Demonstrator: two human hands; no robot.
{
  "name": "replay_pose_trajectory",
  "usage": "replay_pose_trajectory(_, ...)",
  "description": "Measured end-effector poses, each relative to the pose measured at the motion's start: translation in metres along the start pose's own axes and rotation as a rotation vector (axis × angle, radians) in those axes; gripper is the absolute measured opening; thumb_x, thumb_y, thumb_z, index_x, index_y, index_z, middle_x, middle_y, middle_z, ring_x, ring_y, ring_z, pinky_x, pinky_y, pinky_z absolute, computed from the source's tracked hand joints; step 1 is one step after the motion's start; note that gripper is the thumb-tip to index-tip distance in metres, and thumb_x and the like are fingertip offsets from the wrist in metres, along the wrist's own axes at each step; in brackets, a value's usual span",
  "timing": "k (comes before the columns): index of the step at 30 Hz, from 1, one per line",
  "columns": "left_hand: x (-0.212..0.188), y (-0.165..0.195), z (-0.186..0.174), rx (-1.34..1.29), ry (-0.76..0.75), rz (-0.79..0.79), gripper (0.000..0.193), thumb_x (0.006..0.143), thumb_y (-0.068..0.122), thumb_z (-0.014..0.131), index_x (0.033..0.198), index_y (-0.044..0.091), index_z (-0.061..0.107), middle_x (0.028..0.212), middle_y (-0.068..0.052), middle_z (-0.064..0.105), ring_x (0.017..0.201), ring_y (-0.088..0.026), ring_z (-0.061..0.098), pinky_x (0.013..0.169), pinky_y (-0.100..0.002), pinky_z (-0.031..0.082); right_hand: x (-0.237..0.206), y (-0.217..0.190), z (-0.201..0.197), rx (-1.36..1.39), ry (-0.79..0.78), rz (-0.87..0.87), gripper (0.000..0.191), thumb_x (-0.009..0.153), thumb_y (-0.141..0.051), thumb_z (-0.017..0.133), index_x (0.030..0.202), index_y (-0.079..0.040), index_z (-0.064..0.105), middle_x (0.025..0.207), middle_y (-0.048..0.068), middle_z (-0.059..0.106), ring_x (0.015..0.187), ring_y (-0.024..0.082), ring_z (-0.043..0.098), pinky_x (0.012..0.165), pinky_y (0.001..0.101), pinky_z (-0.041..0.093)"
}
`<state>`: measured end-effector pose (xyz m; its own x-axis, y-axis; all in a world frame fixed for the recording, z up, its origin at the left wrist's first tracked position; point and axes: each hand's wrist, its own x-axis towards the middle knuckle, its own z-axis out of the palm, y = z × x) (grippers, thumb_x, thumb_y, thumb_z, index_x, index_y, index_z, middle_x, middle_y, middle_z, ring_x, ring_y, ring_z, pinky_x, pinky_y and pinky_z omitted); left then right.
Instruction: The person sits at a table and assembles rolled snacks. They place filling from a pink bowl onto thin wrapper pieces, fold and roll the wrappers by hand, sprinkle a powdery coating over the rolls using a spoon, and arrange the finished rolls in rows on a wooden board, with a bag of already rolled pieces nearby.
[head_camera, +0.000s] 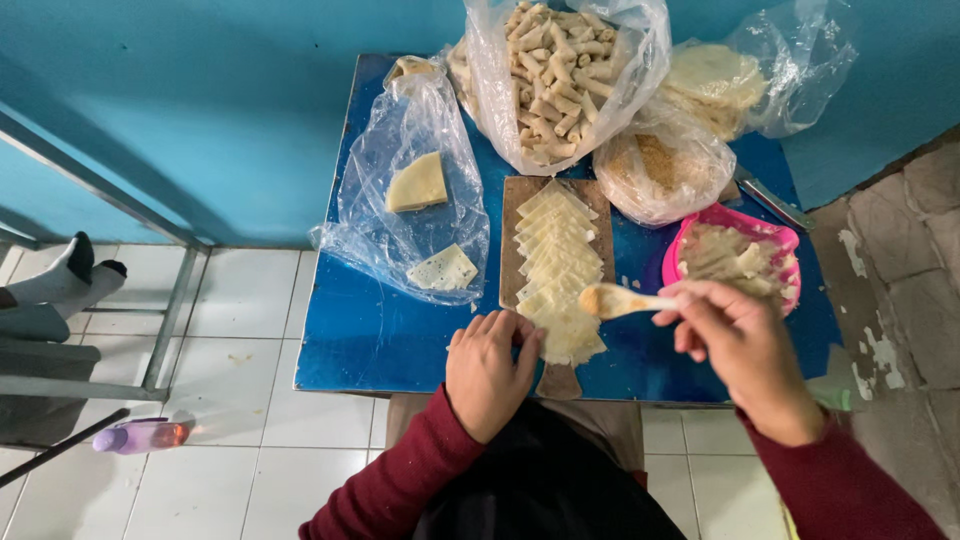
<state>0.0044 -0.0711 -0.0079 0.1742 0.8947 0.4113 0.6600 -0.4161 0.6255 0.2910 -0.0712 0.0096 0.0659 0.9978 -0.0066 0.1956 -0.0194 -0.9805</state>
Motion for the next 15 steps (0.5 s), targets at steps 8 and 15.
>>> replay_pose_trajectory(8,0.001,0.007,0.003,-0.36,0.029,-0.092,0.023,0.09,0.005,0.072,0.109,0.001,0.06,0.082,-0.011,0.069,0.071,-0.026,0.072,0.064,-0.034,0.057,-0.025,0.001,0.03,-0.346,0.047,-0.23,0.019,0.1,-0.013,0.061,0.11,-0.002,0.073,0.082,0.005,0.078,0.059,0.007,0.062,0.055,0.0229,0.051)
replay_pose_trajectory(15,-0.004,0.019,-0.002,-0.272,0.054,0.029,0.031,0.092,0.001,0.069,0.122,0.003,0.063,0.093,-0.015,0.069,0.081,-0.03,0.072,0.069,-0.037,0.057,-0.04,-0.014,0.037,-0.484,0.1,-0.343,0.016,0.099,-0.011,0.064,0.11,-0.004,0.072,0.084,0.006,0.077,0.061,0.011,0.07,0.056,0.025,0.054)
